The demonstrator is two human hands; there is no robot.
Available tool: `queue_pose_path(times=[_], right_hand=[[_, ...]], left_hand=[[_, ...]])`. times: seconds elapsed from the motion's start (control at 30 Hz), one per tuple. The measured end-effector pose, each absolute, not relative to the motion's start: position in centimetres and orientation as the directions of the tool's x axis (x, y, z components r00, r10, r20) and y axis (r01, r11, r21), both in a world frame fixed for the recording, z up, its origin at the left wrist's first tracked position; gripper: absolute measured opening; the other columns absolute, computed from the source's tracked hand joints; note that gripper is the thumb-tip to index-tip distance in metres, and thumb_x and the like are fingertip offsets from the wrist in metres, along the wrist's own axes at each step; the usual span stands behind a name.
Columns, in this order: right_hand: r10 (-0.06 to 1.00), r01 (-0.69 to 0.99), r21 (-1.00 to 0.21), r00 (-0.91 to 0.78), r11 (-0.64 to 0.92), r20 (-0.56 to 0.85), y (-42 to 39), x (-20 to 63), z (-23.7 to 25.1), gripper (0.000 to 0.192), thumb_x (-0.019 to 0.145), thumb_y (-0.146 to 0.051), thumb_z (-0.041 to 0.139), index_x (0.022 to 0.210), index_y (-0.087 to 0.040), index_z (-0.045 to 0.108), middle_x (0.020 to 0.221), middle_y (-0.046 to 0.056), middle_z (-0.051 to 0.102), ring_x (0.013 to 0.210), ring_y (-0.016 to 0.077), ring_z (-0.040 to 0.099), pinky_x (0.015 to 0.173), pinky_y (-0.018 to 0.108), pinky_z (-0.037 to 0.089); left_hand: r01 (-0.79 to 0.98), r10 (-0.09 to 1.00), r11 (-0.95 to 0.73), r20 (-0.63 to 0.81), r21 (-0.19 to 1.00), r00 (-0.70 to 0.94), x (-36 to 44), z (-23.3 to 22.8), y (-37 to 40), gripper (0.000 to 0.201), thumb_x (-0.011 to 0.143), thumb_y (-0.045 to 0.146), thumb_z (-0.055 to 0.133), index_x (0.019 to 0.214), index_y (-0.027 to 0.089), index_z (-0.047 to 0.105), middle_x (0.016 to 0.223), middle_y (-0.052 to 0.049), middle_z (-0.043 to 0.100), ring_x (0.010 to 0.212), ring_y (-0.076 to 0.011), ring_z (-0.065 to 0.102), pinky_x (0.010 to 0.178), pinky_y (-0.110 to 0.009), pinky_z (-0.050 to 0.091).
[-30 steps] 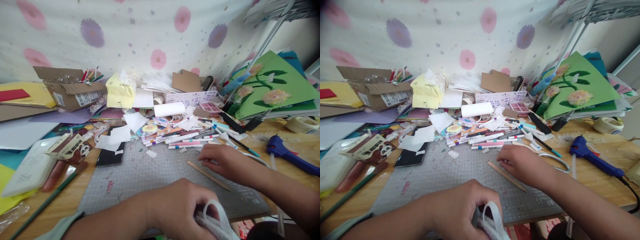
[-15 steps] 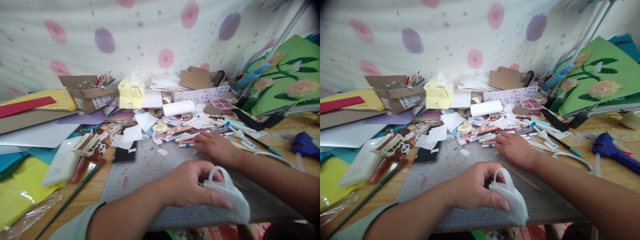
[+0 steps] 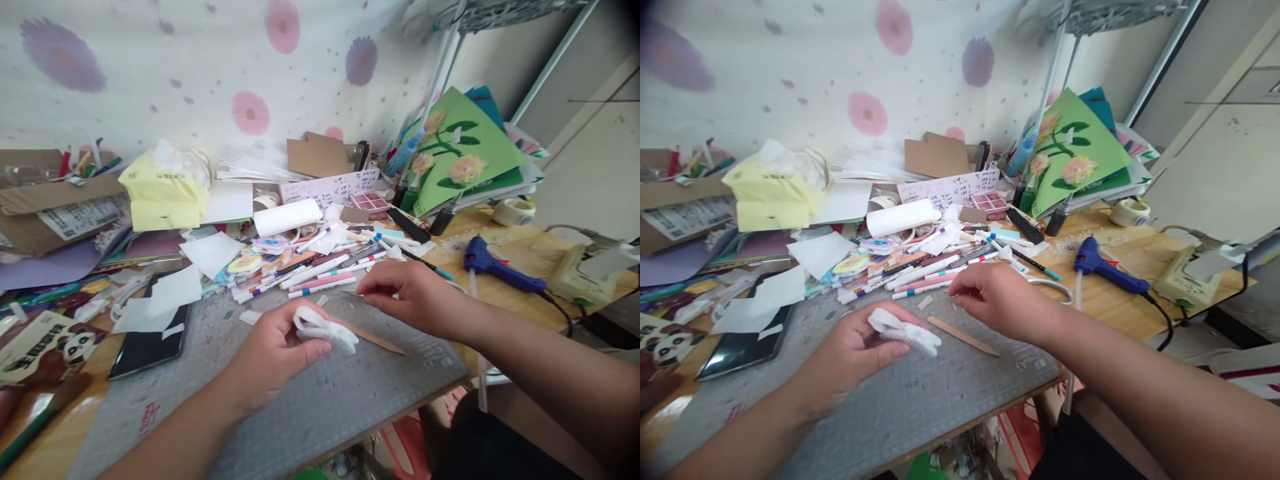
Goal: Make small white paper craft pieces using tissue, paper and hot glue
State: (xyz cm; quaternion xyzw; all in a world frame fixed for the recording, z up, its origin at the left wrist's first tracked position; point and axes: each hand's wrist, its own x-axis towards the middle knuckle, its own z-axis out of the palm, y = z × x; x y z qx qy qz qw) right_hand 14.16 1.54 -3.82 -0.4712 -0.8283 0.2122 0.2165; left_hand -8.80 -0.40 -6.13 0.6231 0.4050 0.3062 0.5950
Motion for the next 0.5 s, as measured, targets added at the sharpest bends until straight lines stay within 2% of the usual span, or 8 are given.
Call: queue_pose_path(times=[0.07,0.1,0.17,0.2,0.27,0.33,0.5], right_hand=[[0.870,0.794,-0.359,-0.469,0.491,0.151,2.1,16.6,-3.0,0.015,0.082,-0.023,0.053,0.085,-0.018,0.066,0.083,0.004,0.066,0.074,0.0156,0.059,0.070,0.027,0.044],[0.895,0.855,-0.263,-0.425,0.447,0.138,2.3,18.3,-2.6,0.016,0.083,-0.024,0.052,0.087,-0.019,0.066,0.086,0.005,0.067,0.076,0.0162,0.060,0.071,0.027,0.044],[0.967,0.971,-0.027,-0.236,0.239,0.095,2.3,22.4,-1.7,0.020,0.084,-0.024,0.049,0.095,-0.021,0.065,0.096,0.006,0.067,0.083,0.0189,0.061,0.073,0.029,0.044],[0.984,0.989,0.045,-0.144,0.140,0.107,2.1,24.6,-1.4,0.022,0.082,-0.020,0.049,0.097,-0.020,0.064,0.103,0.010,0.066,0.090,0.0239,0.061,0.074,0.034,0.043],[0.995,0.994,0.110,-0.026,0.015,0.100,1.3,28.8,-1.4,0.024,0.078,-0.017,0.051,0.098,-0.014,0.064,0.104,0.019,0.065,0.090,0.0316,0.060,0.073,0.040,0.041],[0.994,0.989,0.126,0.063,-0.074,0.087,0.5,31.9,-2.2,0.029,0.075,-0.013,0.051,0.102,-0.009,0.062,0.105,0.025,0.063,0.091,0.0328,0.061,0.072,0.040,0.041],[0.987,0.986,0.046,0.159,-0.160,0.038,0.1,34.2,-5.7,0.031,0.072,-0.013,0.054,0.102,-0.011,0.061,0.097,0.023,0.068,0.084,0.0309,0.064,0.066,0.036,0.042]], left_hand=[[0.169,0.875,0.021,-0.100,0.985,0.474,-9.0,-6.1,-0.2,0.017,0.071,0.026,0.068,0.086,0.019,0.062,0.088,-0.003,0.066,0.082,-0.0196,0.059,0.073,-0.029,0.043],[0.184,0.884,0.010,-0.095,0.983,0.459,-9.0,-6.0,-0.2,0.017,0.071,0.026,0.068,0.085,0.019,0.062,0.089,-0.003,0.066,0.083,-0.0199,0.059,0.073,-0.028,0.043],[0.212,0.907,0.001,-0.091,0.977,0.411,-9.1,-5.9,-0.1,0.015,0.072,0.027,0.069,0.084,0.020,0.063,0.091,-0.004,0.067,0.084,-0.0204,0.059,0.073,-0.028,0.043],[0.199,0.919,0.008,-0.085,0.980,0.386,-9.2,-6.0,-0.1,0.015,0.071,0.028,0.069,0.083,0.021,0.063,0.093,-0.004,0.067,0.084,-0.0205,0.060,0.073,-0.028,0.044],[0.169,0.944,0.021,-0.075,0.985,0.323,-9.2,-6.2,-0.1,0.017,0.071,0.030,0.070,0.083,0.022,0.063,0.094,-0.003,0.068,0.080,-0.0200,0.059,0.070,-0.027,0.044],[0.138,0.962,0.031,-0.067,0.990,0.266,-9.3,-6.7,-0.2,0.019,0.070,0.033,0.071,0.085,0.024,0.063,0.089,-0.002,0.067,0.075,-0.0188,0.058,0.064,-0.026,0.043],[0.019,0.973,0.084,-0.086,0.996,0.213,-9.2,-7.5,-0.3,0.023,0.069,0.033,0.072,0.088,0.026,0.061,0.076,0.001,0.062,0.069,-0.0173,0.055,0.056,-0.024,0.040]])
